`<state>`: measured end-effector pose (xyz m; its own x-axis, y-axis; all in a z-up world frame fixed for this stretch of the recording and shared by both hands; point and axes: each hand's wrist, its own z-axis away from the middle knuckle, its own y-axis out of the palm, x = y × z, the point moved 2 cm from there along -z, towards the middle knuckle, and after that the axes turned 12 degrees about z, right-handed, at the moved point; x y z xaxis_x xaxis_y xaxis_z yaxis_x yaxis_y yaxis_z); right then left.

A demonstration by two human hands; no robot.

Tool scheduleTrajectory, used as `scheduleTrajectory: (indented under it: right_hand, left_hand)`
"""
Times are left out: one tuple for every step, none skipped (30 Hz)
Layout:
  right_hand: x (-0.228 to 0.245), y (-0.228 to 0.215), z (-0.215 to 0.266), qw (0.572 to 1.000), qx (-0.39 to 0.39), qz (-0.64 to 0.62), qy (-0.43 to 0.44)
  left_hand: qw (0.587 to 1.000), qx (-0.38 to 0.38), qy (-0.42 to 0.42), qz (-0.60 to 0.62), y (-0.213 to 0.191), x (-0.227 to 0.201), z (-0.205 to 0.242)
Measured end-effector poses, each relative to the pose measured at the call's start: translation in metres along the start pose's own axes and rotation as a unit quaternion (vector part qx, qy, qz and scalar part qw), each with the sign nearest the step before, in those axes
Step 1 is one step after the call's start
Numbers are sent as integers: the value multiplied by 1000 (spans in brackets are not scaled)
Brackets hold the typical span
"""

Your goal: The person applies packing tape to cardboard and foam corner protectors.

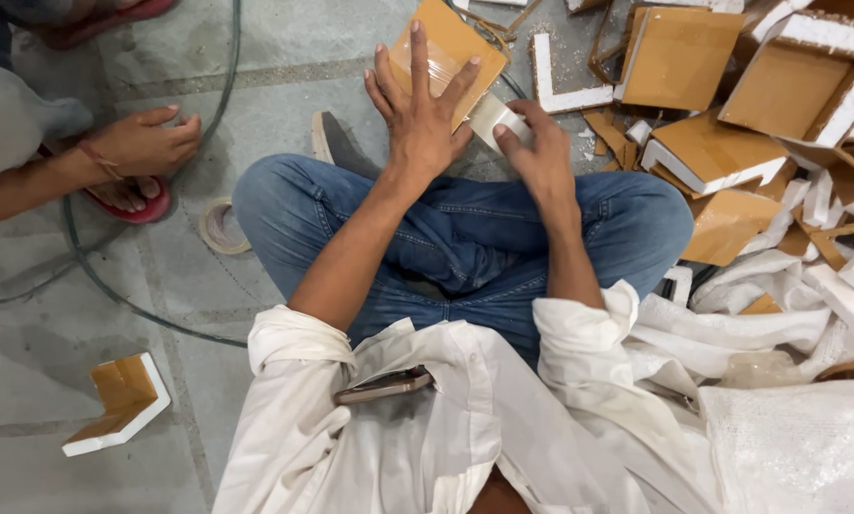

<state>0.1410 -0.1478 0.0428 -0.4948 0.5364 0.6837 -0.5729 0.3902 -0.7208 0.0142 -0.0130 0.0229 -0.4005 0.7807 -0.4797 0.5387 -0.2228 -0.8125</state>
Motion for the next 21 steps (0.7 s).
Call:
scheduleTrajectory:
  right_hand:
    - [-7, 2, -4, 997, 49, -32, 47]
    - [-18, 15, -10, 997, 48, -33, 48]
    - [-28, 27, -15, 999, 19, -45, 15]
    - [-38, 40, -19, 998, -9, -58, -19]
    - [-44, 47, -24, 998, -9, -61, -17]
    - [-48, 55, -30, 997, 0, -77, -24]
    - [-52, 62, -36, 995, 9, -93, -30]
    - [-53, 66, -41, 995, 5, -96, -29]
    - [-55, 71, -45, 986, 52, -156, -4]
    - [-56, 76, -50, 972, 100, -214, 19]
    - [-60, 81, -52, 971, 97, -216, 18]
    - [-60, 86, -56, 952, 113, -280, -39]
    - [-60, 90, -59, 926, 129, -342, -97]
    - [-64, 94, -60, 925, 128, -343, -103]
    - [-67, 98, -61, 929, 125, -332, -109]
    - [-68, 104, -62, 931, 125, -323, -117]
    - [-71, 107, -62, 929, 127, -325, -125]
    - [-73, 110, -61, 941, 105, -288, -141]
    - [-76, 114, -61, 952, 82, -252, -156]
    - [-80, 119, -63, 949, 86, -254, -166]
    - [-85, 124, -65, 960, 79, -227, -145]
  left_hand:
    - [1000, 9, -3, -5, 0, 0, 0]
    - [1000, 10, -1, -5, 1, 0, 0]
    - [1000, 8, -5, 1, 2, 0, 0]
    - [1000, 7, -10, 5, 2, 0, 2]
    - [1000, 9, -9, 3, 3, 1, 4]
    - [1000, 3, 3, -3, 3, 3, 3]
    - [1000, -3, 14, -10, 4, 4, 3]
    - [1000, -2, 19, -12, 3, 4, 3]
    - [1000, -1, 20, -4, 3, 4, 3]
    - [1000, 0, 19, 4, 2, 4, 4]
    - [1000, -1, 23, 3, -1, 2, 3]
    - [1000, 5, 20, -6, -3, 0, 1]
    - [1000, 10, 17, -15, -5, -2, 0]
    - [1000, 5, 19, -18, -11, -10, -6]
    - [999, 50, -14, -1, -16, -17, -12]
    - [994, 94, -50, 13, -23, -22, -16]
    - [995, 88, -51, 7, -10, -17, -17]
    - [997, 68, -24, 38, 2, -11, -18]
    - [997, 48, 3, 67, 13, -5, -19]
    - [997, 40, 0, 60, 33, 4, -19]
    - [996, 80, 22, -38, 55, 13, -19]
